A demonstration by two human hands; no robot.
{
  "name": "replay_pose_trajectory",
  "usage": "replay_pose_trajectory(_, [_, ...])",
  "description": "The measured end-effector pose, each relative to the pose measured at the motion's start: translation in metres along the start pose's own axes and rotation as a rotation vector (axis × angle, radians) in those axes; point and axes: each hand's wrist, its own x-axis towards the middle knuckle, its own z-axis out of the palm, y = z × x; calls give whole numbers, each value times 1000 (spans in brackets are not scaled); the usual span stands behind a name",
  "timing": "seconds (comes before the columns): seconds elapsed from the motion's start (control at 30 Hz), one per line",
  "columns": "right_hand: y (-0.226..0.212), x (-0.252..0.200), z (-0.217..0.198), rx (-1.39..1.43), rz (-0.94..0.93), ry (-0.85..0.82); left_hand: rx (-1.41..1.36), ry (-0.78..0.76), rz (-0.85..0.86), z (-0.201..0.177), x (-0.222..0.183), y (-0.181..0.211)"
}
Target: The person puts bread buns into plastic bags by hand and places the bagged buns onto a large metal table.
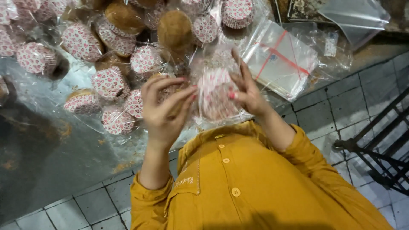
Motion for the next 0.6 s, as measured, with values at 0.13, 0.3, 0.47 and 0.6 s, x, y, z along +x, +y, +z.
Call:
replay_pose_trajectory(0.13, [-29,-30,17,64,37,-220,240,-99,317,22,25,10])
replay_pose_trajectory(0.3, [-48,-44,32,63,-19,-377,297,-149,480,24,44,32])
replay_pose_trajectory(0.47, [-65,-44,51,-334,-133,-353,283,-116,592,27,41,37])
replay_pose_trajectory(0.6, [-75,-42,72,-330,-95,-272,365,21,563,33,31,7])
